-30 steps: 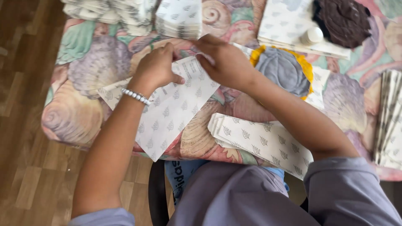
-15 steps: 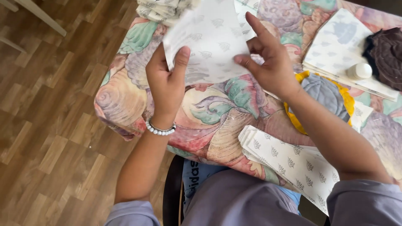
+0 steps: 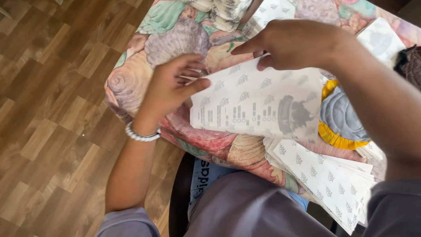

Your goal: The person is manually folding printed paper liners and stacking them on a table.

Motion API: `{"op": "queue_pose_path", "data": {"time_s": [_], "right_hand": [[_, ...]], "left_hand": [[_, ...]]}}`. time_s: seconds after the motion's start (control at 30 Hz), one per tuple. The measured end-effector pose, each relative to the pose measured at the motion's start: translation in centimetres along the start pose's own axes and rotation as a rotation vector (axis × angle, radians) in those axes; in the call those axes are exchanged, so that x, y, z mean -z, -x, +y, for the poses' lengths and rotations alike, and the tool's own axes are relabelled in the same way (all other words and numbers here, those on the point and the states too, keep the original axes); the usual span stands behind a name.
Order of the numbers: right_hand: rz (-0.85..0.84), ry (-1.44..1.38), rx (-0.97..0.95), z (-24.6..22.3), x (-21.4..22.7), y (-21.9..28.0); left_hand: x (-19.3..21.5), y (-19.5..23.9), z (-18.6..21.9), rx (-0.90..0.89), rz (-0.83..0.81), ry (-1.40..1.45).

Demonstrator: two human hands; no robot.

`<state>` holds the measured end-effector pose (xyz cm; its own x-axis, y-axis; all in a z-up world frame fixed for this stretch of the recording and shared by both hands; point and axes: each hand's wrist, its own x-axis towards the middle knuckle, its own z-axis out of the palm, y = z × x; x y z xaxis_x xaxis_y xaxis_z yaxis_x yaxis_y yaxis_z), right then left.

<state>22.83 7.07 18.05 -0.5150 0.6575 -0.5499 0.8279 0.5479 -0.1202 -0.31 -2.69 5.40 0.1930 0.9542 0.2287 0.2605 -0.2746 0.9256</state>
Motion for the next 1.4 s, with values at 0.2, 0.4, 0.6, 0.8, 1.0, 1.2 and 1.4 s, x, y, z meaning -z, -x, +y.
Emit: {"op": "queue_pose_path", "data": {"time_s": [0.2, 0.4, 0.6, 0.8, 1.0, 1.2, 1.4], "right_hand": [[0.138, 0.145, 0.145, 1.7, -5.1, -6.5], [0.537, 0.348, 0.498, 3.9, -8.6, -7.9], [0.555, 0.305, 0.469, 3.9, -8.6, -7.3], [0.899, 0.382, 0.637, 2.6, -9.8, -5.4], [0.629, 0.090, 0.813, -1.3, -14.2, -0.9], [0.644, 0.180, 0.706, -1.8, -18.9, 0.1], [0.676, 0.289, 0.641, -1.8, -19.8, 1.0]], "left_hand": [[-1.4, 0.7, -6.4, -0.042, 0.128, -0.411], [-1.3, 1.9, -6.8, -0.063, 0.188, -0.456], [-1.4, 2.0, -6.9, -0.002, 0.181, -0.454], [-1.4, 2.2, -6.9, -0.021, 0.187, -0.450], [-1.5, 2.2, -6.6, -0.046, 0.211, -0.433], [-3.3, 3.7, -6.4, -0.112, 0.299, -0.447], [-6.8, 7.8, -5.7, -0.286, 0.338, -0.447]]}}
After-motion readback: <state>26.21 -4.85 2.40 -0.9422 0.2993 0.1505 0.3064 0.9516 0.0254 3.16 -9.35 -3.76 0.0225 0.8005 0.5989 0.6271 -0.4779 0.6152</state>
